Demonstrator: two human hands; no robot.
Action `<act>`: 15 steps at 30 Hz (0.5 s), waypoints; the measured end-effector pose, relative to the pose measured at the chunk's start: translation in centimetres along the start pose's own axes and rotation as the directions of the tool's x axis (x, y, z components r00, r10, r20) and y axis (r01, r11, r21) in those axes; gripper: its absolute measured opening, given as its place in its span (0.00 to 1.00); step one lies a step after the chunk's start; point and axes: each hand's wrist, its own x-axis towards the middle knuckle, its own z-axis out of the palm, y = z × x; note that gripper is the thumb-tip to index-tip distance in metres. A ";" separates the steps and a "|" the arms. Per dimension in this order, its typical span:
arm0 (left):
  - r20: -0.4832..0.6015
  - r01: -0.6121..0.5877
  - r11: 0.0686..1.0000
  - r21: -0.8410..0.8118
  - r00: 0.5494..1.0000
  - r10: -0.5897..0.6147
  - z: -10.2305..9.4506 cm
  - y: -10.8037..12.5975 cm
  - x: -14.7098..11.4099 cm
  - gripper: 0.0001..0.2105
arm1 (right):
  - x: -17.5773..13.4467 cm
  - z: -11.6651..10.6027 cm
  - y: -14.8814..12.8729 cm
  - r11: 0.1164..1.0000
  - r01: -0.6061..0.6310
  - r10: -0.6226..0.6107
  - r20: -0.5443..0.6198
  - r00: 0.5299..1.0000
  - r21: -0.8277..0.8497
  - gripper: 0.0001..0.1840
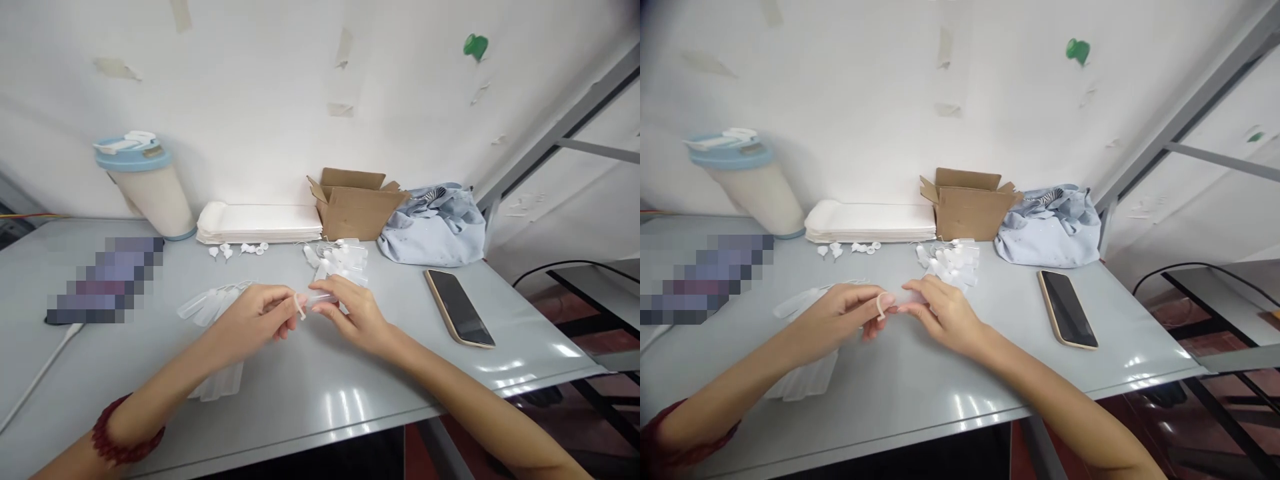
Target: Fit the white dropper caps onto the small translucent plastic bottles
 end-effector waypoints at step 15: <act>-0.063 -0.320 0.869 0.377 0.927 0.369 0.4 -0.9 0.2 0.17 | 0.6 -0.5 -0.6 0.910 -0.341 0.298 0.199 0.934 0.237 0.19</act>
